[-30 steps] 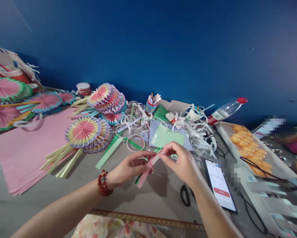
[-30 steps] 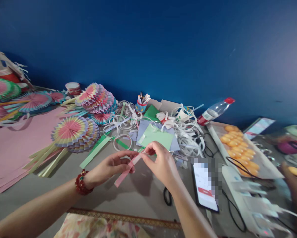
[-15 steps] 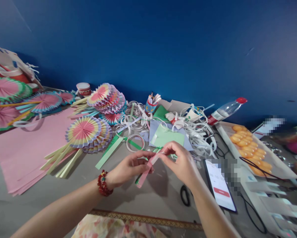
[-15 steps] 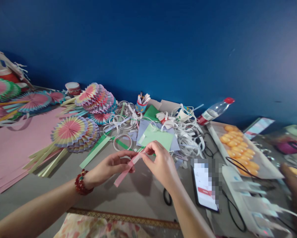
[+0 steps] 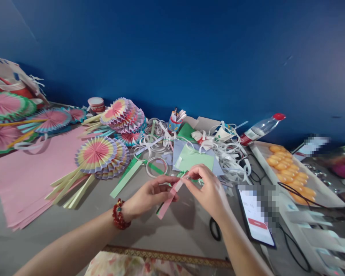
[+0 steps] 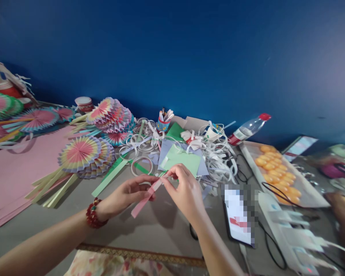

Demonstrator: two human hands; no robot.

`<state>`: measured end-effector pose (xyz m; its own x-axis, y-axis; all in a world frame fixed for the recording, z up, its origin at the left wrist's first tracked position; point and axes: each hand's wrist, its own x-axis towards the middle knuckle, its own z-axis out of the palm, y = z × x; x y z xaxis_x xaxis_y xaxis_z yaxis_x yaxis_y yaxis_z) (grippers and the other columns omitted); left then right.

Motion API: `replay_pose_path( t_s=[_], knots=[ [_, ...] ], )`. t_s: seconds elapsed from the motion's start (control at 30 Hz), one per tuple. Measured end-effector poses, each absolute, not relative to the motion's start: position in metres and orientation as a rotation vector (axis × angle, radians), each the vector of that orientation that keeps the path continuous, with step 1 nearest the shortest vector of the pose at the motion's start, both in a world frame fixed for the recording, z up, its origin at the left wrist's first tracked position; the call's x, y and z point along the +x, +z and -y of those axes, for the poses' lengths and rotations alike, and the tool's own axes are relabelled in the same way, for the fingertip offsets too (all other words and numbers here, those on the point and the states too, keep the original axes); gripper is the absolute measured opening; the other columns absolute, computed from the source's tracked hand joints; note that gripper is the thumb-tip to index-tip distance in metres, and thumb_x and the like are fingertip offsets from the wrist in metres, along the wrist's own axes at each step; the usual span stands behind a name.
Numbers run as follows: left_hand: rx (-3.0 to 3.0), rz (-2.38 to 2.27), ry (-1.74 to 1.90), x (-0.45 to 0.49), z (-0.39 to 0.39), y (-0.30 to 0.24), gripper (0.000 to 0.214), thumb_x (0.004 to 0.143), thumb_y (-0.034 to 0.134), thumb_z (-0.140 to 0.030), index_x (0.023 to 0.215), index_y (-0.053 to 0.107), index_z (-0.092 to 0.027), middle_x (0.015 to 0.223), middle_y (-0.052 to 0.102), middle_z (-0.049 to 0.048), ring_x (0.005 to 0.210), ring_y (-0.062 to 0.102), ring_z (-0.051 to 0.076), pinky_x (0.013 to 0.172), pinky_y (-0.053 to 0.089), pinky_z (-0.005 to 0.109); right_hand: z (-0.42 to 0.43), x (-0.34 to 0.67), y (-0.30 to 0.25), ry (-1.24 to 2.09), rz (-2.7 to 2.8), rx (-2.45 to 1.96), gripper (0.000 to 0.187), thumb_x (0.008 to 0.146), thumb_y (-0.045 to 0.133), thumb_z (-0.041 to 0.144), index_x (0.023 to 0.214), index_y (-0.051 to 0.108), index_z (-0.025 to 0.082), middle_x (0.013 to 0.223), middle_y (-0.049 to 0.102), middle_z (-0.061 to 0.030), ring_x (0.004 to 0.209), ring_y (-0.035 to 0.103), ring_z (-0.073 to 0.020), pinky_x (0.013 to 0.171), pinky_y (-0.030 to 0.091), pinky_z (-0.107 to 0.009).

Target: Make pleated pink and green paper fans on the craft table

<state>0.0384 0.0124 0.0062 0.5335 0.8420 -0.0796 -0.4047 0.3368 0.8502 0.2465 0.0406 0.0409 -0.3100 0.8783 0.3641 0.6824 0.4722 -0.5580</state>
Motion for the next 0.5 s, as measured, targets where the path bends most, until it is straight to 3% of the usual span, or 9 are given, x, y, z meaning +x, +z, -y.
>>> replay_pose_path(
  t_s=[0.23, 0.37, 0.5],
  knots=[
    [0.907, -0.553, 0.912, 0.038, -0.014, 0.000, 0.039, 0.085, 0.070, -0.023, 0.124, 0.063, -0.022, 0.098, 0.067, 0.0065, 0.088, 0.064, 0.017, 0.086, 0.049, 0.033, -0.037, 0.246, 0.039, 0.251, 2.082, -1.337, 0.013, 0.088, 0.063, 0.030, 0.089, 0.053, 0.023, 0.092, 0.061, -0.0038, 0.078, 0.060, -0.0185, 0.072, 0.047, -0.030],
    [0.913, -0.547, 0.941, 0.039, -0.014, 0.000, 0.038, 0.084, 0.071, -0.023, 0.122, 0.066, -0.025, 0.111, 0.061, 0.0069, 0.088, 0.064, 0.016, 0.085, 0.050, 0.032, -0.036, 0.242, 0.035, 0.367, 2.008, -1.324, 0.011, 0.091, 0.060, 0.031, 0.090, 0.053, 0.023, 0.095, 0.061, -0.0040, 0.073, 0.060, -0.0158, 0.071, 0.049, -0.028],
    [0.924, -0.558, 0.955, 0.039, -0.013, 0.001, 0.039, 0.084, 0.072, -0.023, 0.123, 0.066, -0.026, 0.109, 0.060, 0.0064, 0.089, 0.065, 0.017, 0.086, 0.051, 0.033, -0.036, 0.239, 0.028, 0.569, 1.870, -1.313, 0.013, 0.092, 0.059, 0.034, 0.094, 0.054, 0.023, 0.096, 0.061, -0.0044, 0.072, 0.062, -0.0150, 0.071, 0.051, -0.028]
  ],
)
